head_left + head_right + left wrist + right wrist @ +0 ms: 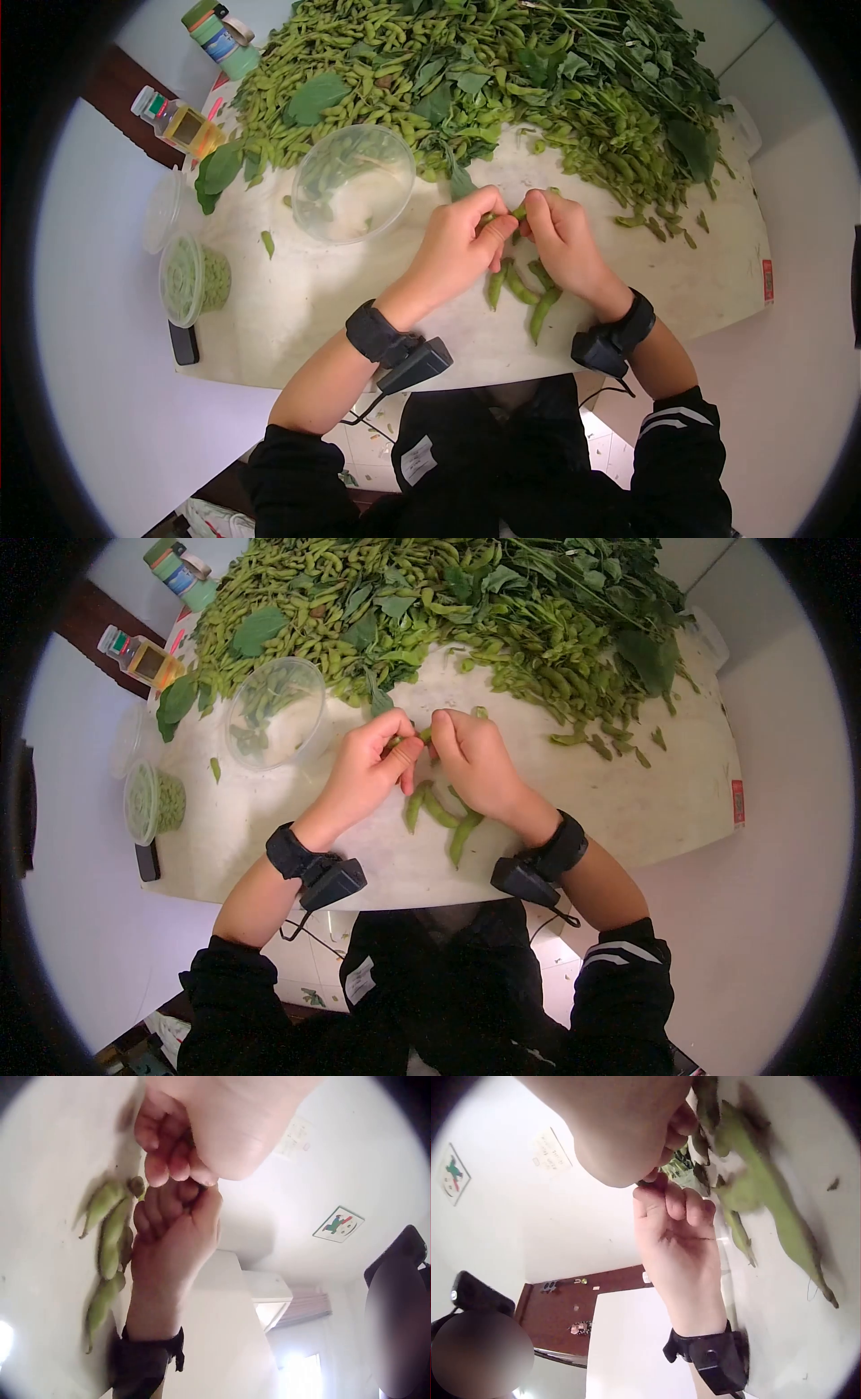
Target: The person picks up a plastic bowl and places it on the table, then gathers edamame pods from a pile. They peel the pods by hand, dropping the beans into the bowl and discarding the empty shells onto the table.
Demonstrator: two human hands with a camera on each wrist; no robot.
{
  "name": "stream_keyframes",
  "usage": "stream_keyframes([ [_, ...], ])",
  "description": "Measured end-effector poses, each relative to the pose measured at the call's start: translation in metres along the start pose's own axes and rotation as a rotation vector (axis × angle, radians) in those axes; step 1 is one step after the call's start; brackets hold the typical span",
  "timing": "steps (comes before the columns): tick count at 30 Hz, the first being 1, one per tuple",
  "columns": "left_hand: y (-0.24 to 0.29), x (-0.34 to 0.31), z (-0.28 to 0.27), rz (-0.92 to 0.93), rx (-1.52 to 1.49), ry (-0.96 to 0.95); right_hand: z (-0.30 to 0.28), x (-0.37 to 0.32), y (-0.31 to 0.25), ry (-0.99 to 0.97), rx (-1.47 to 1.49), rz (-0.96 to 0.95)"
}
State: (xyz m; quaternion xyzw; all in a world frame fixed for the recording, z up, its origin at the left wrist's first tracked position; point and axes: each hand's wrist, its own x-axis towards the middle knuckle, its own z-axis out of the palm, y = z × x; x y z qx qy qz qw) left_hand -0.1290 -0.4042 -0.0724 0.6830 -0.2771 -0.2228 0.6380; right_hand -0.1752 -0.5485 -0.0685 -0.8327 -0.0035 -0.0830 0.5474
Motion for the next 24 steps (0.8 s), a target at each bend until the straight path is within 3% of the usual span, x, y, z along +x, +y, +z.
stream_keyframes([
  [10, 0.011, 0.000, -0.007, -0.207, -0.272, -0.106, 0.000, -0.003, -0.005, -0.024, -0.048, -0.053],
  [12, 0.013, 0.001, -0.010, -0.339, -0.485, -0.121, 0.000, -0.004, -0.005, -0.001, -0.056, -0.095],
  [16, 0.018, 0.001, -0.011, -0.350, -0.521, -0.117, 0.000, -0.003, -0.004, -0.018, -0.097, -0.158],
  [24, 0.014, 0.002, -0.011, -0.189, -0.581, -0.096, -0.004, 0.000, -0.004, -0.010, -0.028, -0.191],
])
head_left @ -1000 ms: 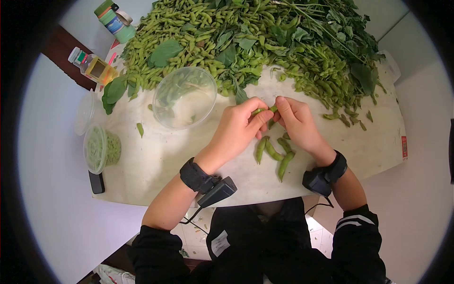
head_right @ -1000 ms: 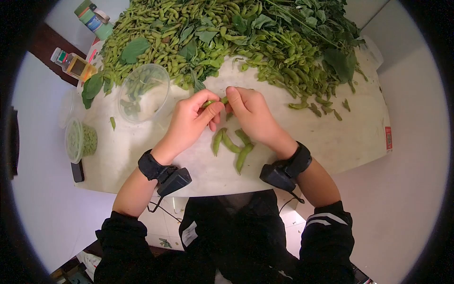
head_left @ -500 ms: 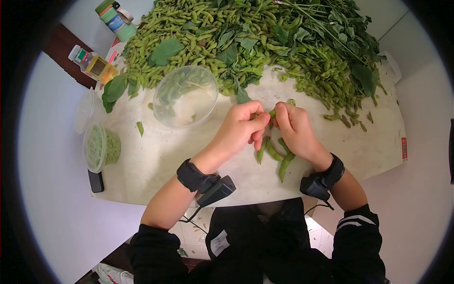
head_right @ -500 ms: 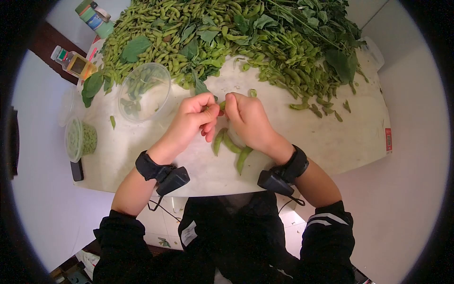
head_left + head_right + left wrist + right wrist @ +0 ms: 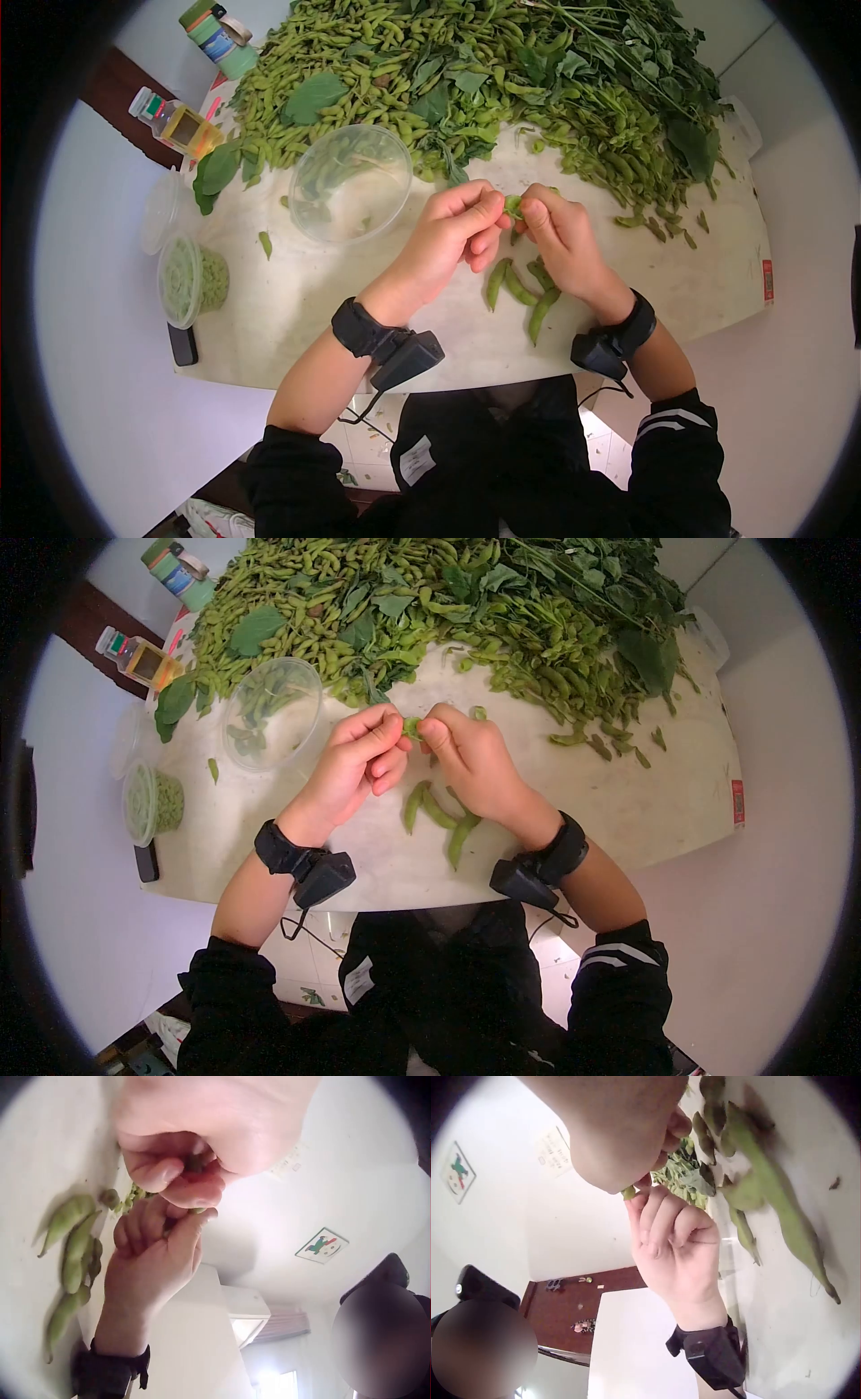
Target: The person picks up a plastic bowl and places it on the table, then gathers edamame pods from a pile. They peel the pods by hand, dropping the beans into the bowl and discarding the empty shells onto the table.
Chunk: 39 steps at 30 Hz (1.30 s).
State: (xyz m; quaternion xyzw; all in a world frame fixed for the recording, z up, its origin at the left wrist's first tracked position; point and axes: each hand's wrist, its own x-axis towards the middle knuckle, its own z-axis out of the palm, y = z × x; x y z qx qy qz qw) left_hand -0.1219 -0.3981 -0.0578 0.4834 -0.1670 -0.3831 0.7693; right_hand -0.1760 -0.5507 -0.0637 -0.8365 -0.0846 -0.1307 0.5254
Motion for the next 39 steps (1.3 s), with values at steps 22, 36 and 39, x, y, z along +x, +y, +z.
stream_keyframes([
  [22, -0.007, -0.004, 0.008, 0.229, 0.602, 0.135, -0.014, 0.002, 0.006, -0.238, -0.233, -0.161],
  [36, -0.008, -0.001, 0.006, 0.188, 0.349, 0.058, -0.021, 0.009, 0.008, -0.221, 0.965, 0.312],
  [39, -0.008, 0.000, 0.006, 0.201, 0.437, 0.071, -0.020, 0.011, 0.008, -0.200, 1.204, 0.347],
])
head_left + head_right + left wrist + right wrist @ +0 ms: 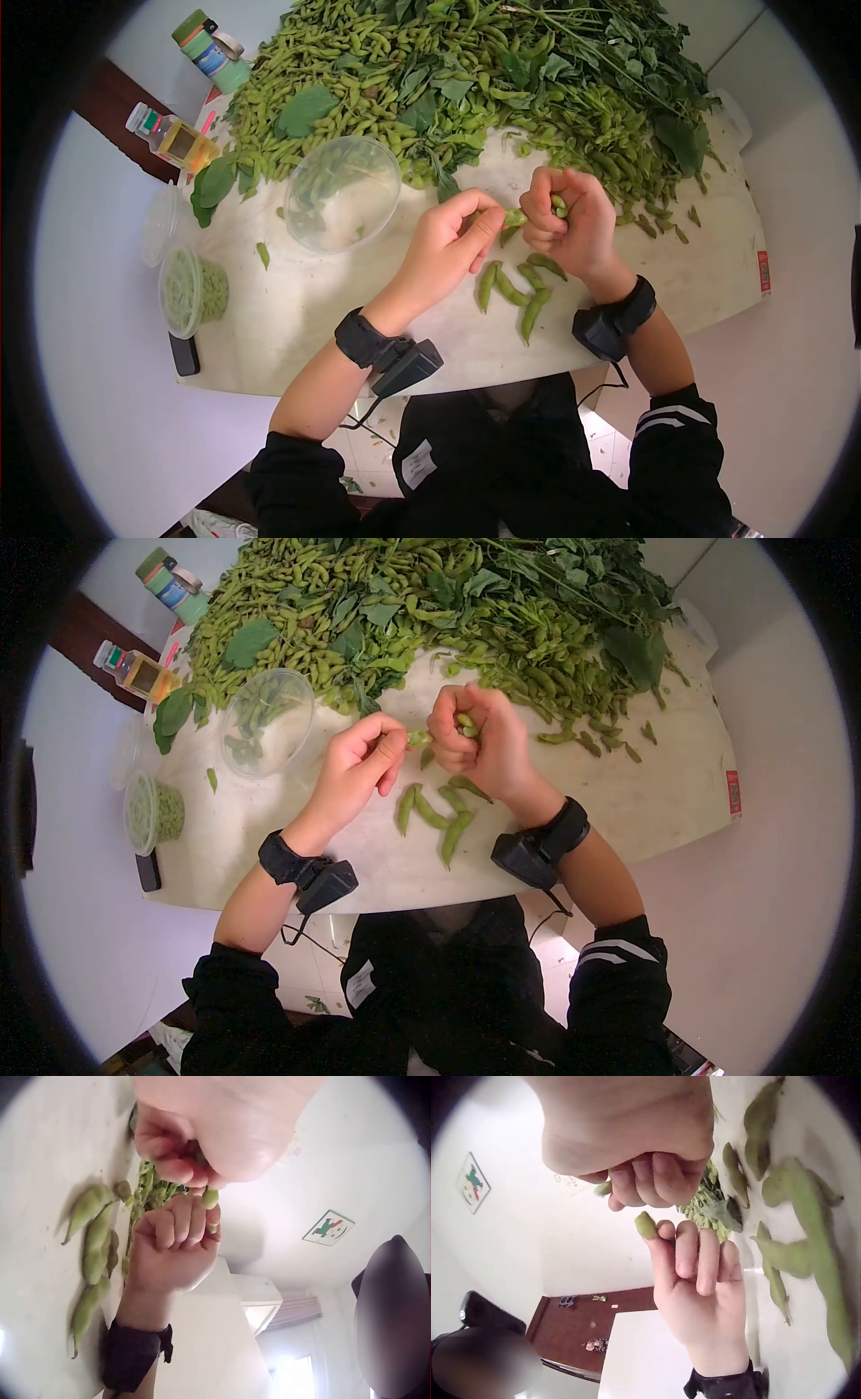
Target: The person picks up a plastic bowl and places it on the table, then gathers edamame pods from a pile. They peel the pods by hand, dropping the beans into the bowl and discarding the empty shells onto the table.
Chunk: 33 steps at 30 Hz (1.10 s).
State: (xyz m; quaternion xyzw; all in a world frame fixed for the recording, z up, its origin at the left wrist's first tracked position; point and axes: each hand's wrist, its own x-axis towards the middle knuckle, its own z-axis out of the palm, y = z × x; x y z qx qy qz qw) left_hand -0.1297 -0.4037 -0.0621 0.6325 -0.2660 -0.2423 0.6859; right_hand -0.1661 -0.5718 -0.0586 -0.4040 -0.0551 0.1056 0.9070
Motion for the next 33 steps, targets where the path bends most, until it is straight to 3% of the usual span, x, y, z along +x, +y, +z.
stream_keyframes([
  [3, 0.001, 0.000, 0.001, -0.013, 0.005, -0.014, 0.001, 0.001, -0.002, 0.069, 0.137, 0.044],
  [5, -0.002, 0.001, 0.001, -0.001, -0.002, 0.003, 0.000, 0.002, -0.004, 0.161, -0.215, 0.072],
  [15, -0.005, 0.003, 0.000, 0.044, -0.023, 0.085, 0.010, 0.003, 0.002, 0.184, -0.291, 0.135],
  [17, -0.006, 0.003, 0.000, 0.036, -0.042, 0.119, 0.010, 0.003, 0.004, 0.206, -0.560, 0.101],
  [18, -0.006, 0.003, 0.000, 0.029, -0.061, 0.152, 0.007, 0.002, 0.005, 0.206, -0.560, 0.101],
  [20, -0.010, 0.005, -0.002, 0.034, -0.052, 0.148, 0.003, 0.002, 0.007, -0.004, -0.929, 0.085],
  [24, -0.011, 0.005, -0.002, 0.054, -0.130, 0.100, 0.006, 0.000, 0.005, 0.015, -0.854, 0.090],
  [26, -0.009, 0.004, -0.002, 0.050, -0.124, 0.114, 0.001, 0.003, 0.008, 0.464, -0.456, -0.249],
  [27, -0.009, 0.004, -0.002, 0.046, -0.117, 0.128, 0.000, 0.003, 0.003, 0.465, -0.455, -0.248],
  [29, -0.009, 0.004, -0.003, 0.030, -0.133, 0.113, -0.002, 0.003, -0.010, 0.657, -0.143, -0.458],
  [33, -0.010, 0.004, 0.001, 0.034, -0.150, 0.111, -0.005, 0.003, -0.013, 0.715, -0.037, -0.297],
])
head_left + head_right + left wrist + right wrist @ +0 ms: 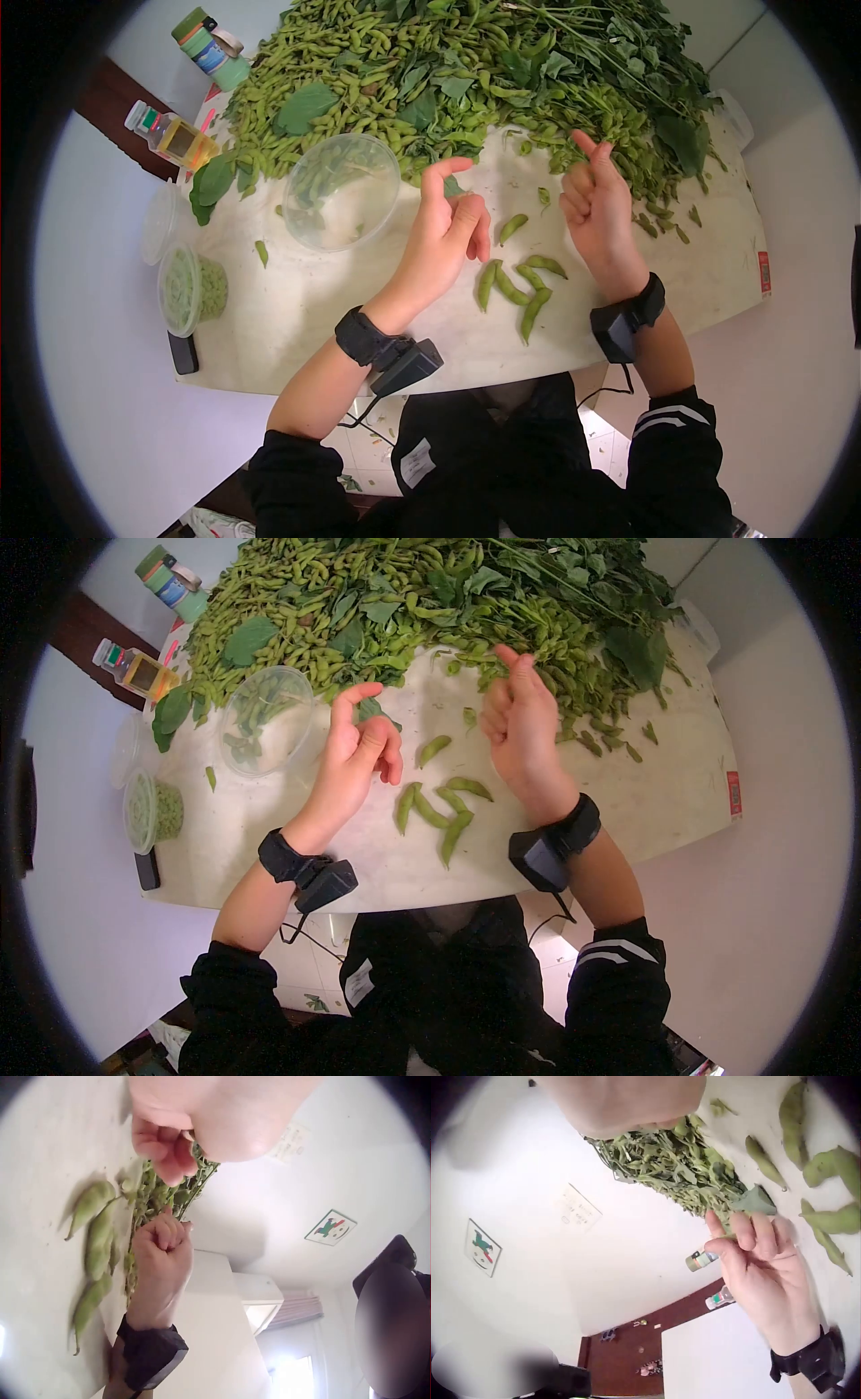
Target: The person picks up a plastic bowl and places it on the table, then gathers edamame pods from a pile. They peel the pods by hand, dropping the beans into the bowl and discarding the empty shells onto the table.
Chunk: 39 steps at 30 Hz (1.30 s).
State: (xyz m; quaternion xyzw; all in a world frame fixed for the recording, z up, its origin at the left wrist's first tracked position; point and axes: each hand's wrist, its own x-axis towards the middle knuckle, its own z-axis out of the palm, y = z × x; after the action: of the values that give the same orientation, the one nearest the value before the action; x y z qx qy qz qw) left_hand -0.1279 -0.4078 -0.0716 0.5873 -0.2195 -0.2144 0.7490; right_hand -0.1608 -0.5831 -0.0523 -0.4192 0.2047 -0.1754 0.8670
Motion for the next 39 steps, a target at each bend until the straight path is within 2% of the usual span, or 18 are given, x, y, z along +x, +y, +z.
stream_keyframes([
  [3, 0.003, -0.001, 0.004, 0.062, -0.045, -0.006, 0.003, -0.003, 0.007, -0.296, -0.130, 0.133],
  [4, 0.005, -0.002, 0.004, 0.062, -0.044, -0.005, 0.002, -0.005, 0.008, -0.297, -0.129, 0.134],
  [6, 0.008, -0.003, 0.004, 0.059, -0.024, -0.087, 0.004, -0.013, 0.007, -0.507, -0.366, 0.270],
  [10, 0.012, -0.006, 0.003, -0.013, 0.064, -0.157, 0.009, -0.020, 0.007, -0.594, -0.611, 0.292],
  [11, 0.012, -0.006, 0.003, -0.021, 0.149, -0.184, 0.013, -0.022, 0.005, -0.645, -0.597, 0.255],
  [15, 0.014, -0.006, 0.003, -0.063, 0.304, -0.228, 0.012, -0.022, 0.010, -0.676, -0.673, 0.223],
  [17, 0.012, -0.006, 0.003, -0.030, 0.305, -0.218, 0.007, -0.017, 0.013, -0.681, -0.875, 0.096],
  [19, 0.006, -0.005, 0.003, 0.002, 0.307, -0.209, 0.008, -0.018, 0.016, -0.637, -0.825, 0.056],
  [21, -0.004, -0.002, 0.001, 0.120, 0.378, -0.036, 0.008, -0.017, 0.016, -0.592, -0.774, 0.016],
  [25, -0.003, 0.000, -0.001, 0.175, 0.459, 0.009, 0.007, -0.016, 0.018, -0.562, -0.760, -0.050],
  [27, -0.003, -0.001, -0.001, 0.074, 0.350, -0.003, 0.007, -0.016, 0.019, -0.576, -0.743, -0.079],
  [29, -0.004, -0.001, -0.003, 0.106, 0.348, -0.002, 0.007, -0.017, 0.017, -0.600, -0.692, -0.003],
  [33, -0.004, -0.001, -0.002, 0.137, 0.278, 0.041, 0.008, -0.018, 0.014, -0.619, -0.712, 0.023],
  [36, 0.003, -0.002, 0.001, 0.086, 0.169, 0.038, 0.007, -0.018, 0.013, -0.672, -0.736, 0.005],
  [38, 0.009, -0.002, 0.001, 0.052, 0.147, 0.024, 0.006, -0.019, 0.014, -0.658, -0.836, -0.122],
  [39, 0.010, -0.003, 0.001, 0.019, 0.126, 0.010, 0.006, -0.020, 0.014, -0.659, -0.837, -0.122],
])
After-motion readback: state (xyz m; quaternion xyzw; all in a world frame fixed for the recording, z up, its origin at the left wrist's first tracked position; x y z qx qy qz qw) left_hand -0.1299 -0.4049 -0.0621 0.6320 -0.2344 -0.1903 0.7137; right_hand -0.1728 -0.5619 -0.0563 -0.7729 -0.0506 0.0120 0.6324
